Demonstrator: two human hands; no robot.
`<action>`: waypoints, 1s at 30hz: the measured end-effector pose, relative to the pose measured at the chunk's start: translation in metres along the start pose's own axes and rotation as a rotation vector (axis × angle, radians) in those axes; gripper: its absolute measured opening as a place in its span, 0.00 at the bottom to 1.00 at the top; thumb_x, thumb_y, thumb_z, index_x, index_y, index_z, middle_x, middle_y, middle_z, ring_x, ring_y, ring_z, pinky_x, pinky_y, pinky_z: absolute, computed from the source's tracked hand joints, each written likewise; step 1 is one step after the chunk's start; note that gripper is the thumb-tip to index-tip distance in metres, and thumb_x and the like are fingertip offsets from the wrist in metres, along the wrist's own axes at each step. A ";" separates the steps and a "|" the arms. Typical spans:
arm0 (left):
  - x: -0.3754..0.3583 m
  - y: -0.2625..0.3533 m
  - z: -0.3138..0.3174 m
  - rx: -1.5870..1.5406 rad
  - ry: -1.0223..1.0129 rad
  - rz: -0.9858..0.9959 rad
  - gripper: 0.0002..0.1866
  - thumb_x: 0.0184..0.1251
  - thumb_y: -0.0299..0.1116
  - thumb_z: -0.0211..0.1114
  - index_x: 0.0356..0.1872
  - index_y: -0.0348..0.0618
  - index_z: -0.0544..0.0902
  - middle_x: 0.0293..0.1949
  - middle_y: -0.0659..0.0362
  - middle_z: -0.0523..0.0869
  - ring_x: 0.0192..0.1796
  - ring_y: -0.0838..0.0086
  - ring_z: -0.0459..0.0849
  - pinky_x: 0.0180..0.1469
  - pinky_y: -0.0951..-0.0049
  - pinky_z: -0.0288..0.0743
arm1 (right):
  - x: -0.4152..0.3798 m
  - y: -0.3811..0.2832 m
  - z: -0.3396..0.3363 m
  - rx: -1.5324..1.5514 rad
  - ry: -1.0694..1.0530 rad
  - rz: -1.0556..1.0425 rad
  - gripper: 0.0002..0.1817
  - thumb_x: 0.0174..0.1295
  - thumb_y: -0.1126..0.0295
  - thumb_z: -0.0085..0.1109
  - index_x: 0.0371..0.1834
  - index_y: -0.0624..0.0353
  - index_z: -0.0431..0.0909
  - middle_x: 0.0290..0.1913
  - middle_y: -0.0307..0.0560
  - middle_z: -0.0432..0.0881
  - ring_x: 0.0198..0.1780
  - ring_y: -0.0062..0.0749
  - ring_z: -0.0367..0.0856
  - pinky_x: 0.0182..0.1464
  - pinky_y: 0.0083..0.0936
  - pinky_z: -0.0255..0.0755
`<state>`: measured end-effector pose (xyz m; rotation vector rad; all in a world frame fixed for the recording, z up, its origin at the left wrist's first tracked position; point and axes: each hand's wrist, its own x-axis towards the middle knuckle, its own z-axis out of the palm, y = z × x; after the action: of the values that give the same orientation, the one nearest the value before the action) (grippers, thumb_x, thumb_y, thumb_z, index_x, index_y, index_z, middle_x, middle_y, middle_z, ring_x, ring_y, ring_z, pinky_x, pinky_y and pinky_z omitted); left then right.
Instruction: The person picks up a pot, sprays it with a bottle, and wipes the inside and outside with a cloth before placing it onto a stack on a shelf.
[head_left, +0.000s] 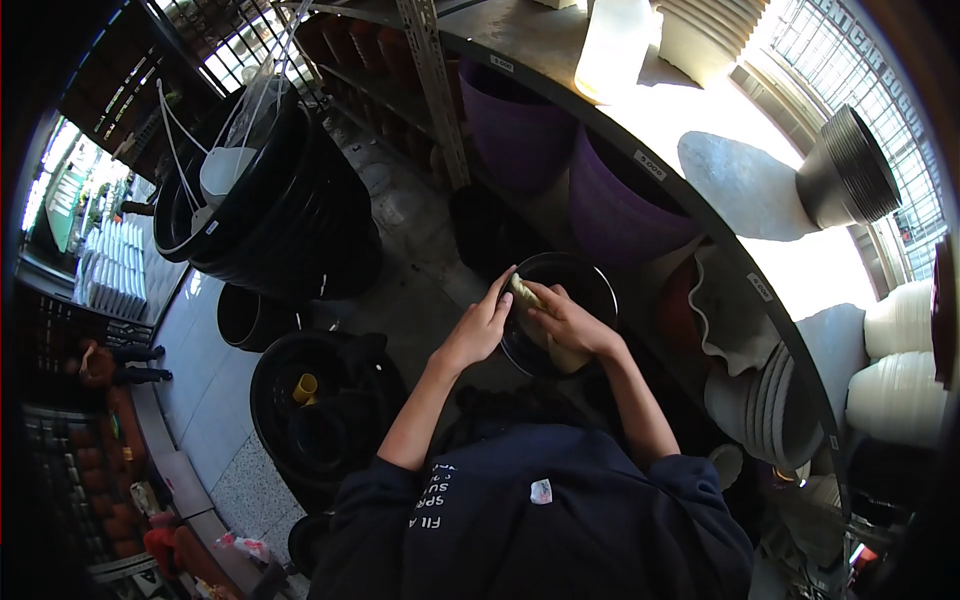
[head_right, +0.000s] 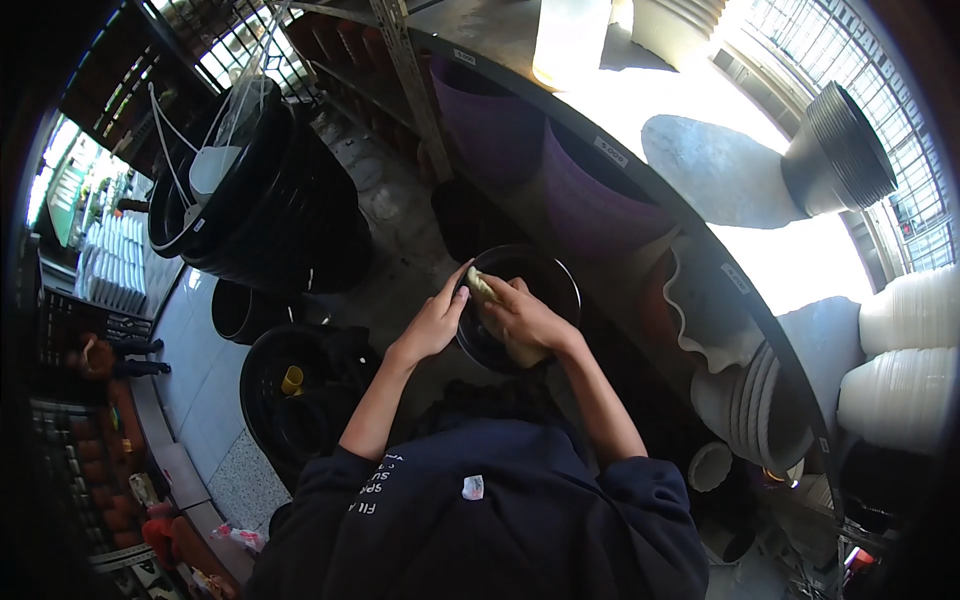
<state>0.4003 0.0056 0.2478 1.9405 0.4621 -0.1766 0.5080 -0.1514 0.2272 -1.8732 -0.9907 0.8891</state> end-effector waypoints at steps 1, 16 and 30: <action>-0.001 0.002 -0.002 0.012 -0.038 -0.006 0.24 0.74 0.42 0.39 0.69 0.58 0.55 0.31 0.42 0.82 0.35 0.55 0.83 0.44 0.62 0.71 | -0.002 -0.002 -0.005 0.006 -0.091 0.016 0.27 0.66 0.62 0.48 0.68 0.49 0.56 0.48 0.56 0.67 0.52 0.47 0.70 0.57 0.32 0.63; 0.021 -0.039 0.014 -0.123 0.038 0.297 0.21 0.74 0.42 0.40 0.64 0.50 0.66 0.39 0.45 0.83 0.44 0.63 0.82 0.51 0.68 0.71 | -0.008 -0.011 -0.009 -0.253 -0.533 -0.189 0.26 0.62 0.66 0.48 0.66 0.49 0.63 0.49 0.62 0.70 0.51 0.51 0.71 0.58 0.35 0.62; 0.024 -0.016 0.005 0.455 0.202 0.212 0.18 0.72 0.42 0.42 0.60 0.56 0.69 0.34 0.47 0.84 0.37 0.51 0.82 0.40 0.54 0.76 | 0.000 -0.001 0.009 -1.203 -0.992 -0.061 0.17 0.56 0.66 0.50 0.49 0.49 0.79 0.49 0.56 0.78 0.53 0.44 0.77 0.47 0.38 0.74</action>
<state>0.4157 0.0120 0.2238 2.4525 0.3649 0.0591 0.4998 -0.1478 0.2243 -2.2456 -2.6033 1.3848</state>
